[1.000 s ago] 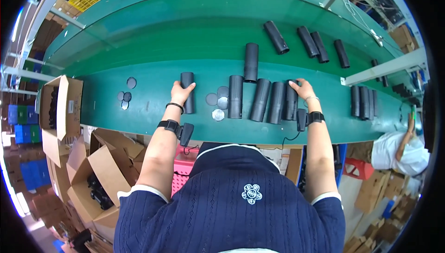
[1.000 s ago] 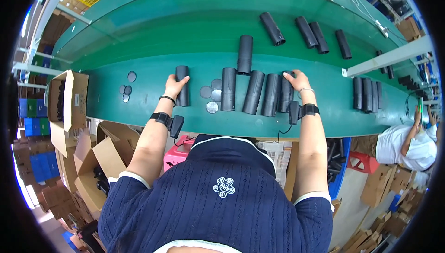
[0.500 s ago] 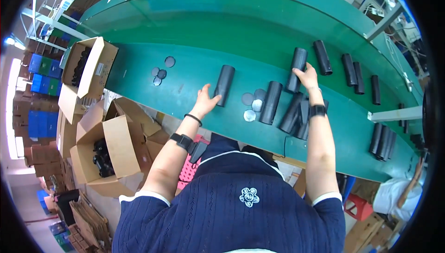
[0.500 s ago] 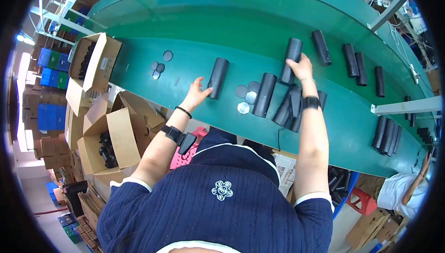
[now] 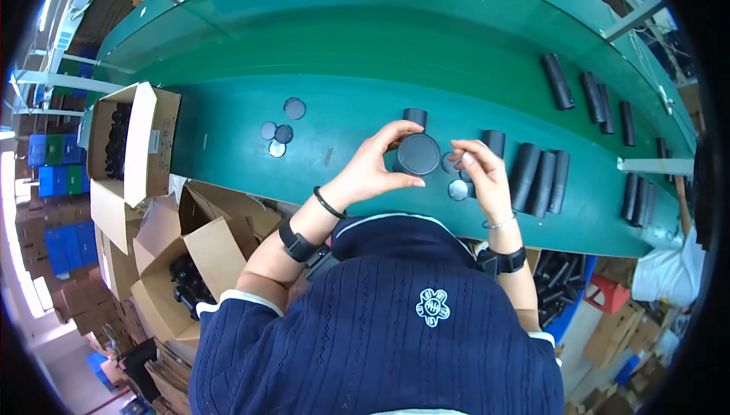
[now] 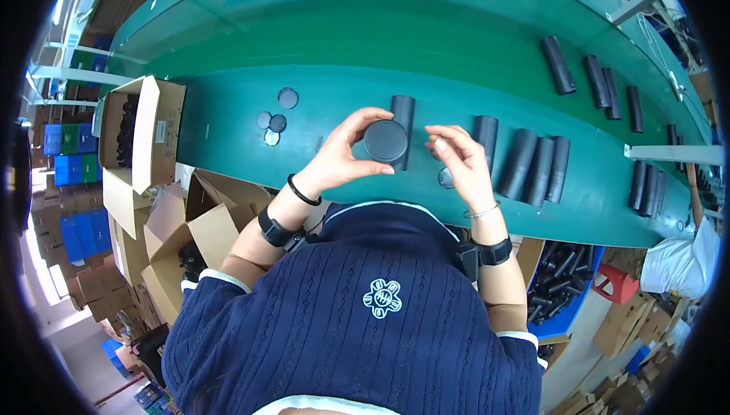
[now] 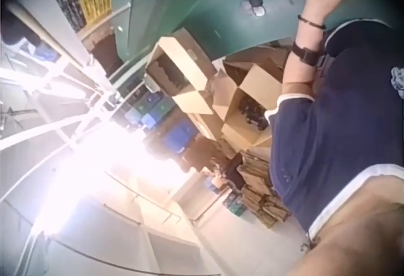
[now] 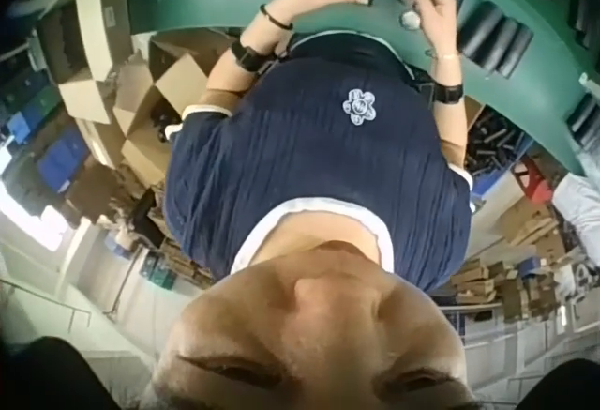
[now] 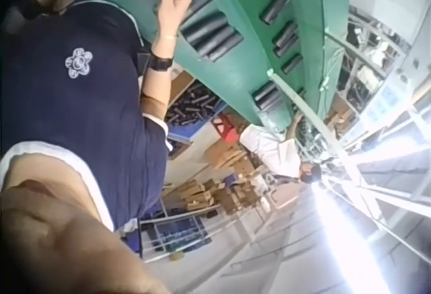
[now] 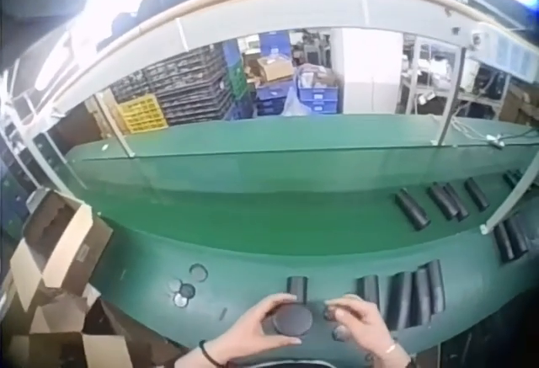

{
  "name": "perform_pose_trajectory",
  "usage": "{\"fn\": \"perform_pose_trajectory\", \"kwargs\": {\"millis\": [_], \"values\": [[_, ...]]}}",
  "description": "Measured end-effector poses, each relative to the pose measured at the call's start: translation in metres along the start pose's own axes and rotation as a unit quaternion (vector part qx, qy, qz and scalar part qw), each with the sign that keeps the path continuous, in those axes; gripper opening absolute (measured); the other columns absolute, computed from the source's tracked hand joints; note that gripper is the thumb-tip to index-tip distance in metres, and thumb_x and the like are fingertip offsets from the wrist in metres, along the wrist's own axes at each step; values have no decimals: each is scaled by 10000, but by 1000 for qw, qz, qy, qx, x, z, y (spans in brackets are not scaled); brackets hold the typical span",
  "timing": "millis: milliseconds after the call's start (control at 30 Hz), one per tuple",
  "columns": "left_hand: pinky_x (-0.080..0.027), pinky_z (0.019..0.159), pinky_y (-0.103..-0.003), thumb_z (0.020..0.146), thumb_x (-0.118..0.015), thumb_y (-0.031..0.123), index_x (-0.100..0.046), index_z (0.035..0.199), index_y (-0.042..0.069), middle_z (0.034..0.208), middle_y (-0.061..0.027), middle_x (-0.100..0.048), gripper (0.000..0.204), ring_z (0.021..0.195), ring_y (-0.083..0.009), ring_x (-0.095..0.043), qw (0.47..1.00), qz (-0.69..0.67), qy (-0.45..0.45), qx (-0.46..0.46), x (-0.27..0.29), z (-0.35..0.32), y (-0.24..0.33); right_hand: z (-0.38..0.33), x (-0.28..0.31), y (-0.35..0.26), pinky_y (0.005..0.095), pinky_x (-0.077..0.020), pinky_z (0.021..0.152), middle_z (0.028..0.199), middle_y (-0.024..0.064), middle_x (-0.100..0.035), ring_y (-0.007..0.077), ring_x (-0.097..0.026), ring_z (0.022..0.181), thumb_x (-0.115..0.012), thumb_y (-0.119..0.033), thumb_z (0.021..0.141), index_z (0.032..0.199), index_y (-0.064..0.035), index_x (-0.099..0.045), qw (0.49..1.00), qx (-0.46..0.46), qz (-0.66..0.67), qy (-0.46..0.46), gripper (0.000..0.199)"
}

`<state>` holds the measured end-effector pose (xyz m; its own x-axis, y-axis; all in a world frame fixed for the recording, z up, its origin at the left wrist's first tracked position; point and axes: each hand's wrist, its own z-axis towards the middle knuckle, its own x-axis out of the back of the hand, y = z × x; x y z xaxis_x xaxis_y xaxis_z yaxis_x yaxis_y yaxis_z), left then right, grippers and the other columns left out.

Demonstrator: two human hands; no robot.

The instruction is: The person picks up black cylinders from a box, places them on a table, and fits caps onto the ends of each unit. After capping the cylinders, the person places them back into a cardboard box lined with newspaper.

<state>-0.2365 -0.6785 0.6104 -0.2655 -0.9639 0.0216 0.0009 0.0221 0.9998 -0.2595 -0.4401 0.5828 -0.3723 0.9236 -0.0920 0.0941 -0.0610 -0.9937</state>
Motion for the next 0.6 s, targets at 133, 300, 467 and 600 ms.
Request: {"fn": "perform_pose_trajectory", "kwargs": {"millis": [133,300,467,600], "values": [[-435,1005,-362,657,-827,75,-542,1244,61,1215,-101,-590,652,1169,-232,-552,993,111,-37,-20,39,1,-9,34,-48,2,231,-470,705,950,13,-593,106,-589,826,-590,-144,941,1168,-31,-623,995,-55,78,-31,256],[-365,1078,-421,710,-761,34,-498,1275,66,1313,-144,-527,624,1336,-329,-402,989,122,-33,-77,68,-10,-59,59,-83,32,199,-462,631,837,-33,-537,52,-544,716,-676,-79,873,1135,-53,-577,982,-110,139,-65,282],[-247,1143,-447,761,-766,127,-366,1349,85,1400,-163,-420,712,1420,-342,-243,990,120,-65,-34,71,-25,-94,62,-94,64,193,-464,622,819,-37,-539,52,-560,706,-687,-62,860,1117,-58,-570,977,-141,138,-87,282],[-262,1127,-423,764,-781,203,-312,1330,62,1339,-178,-421,749,1398,-321,-269,999,17,-25,-15,71,-28,-102,65,-98,69,195,-472,615,796,-28,-546,61,-582,694,-676,-76,872,1135,-57,-567,973,-129,132,-138,285]]}}
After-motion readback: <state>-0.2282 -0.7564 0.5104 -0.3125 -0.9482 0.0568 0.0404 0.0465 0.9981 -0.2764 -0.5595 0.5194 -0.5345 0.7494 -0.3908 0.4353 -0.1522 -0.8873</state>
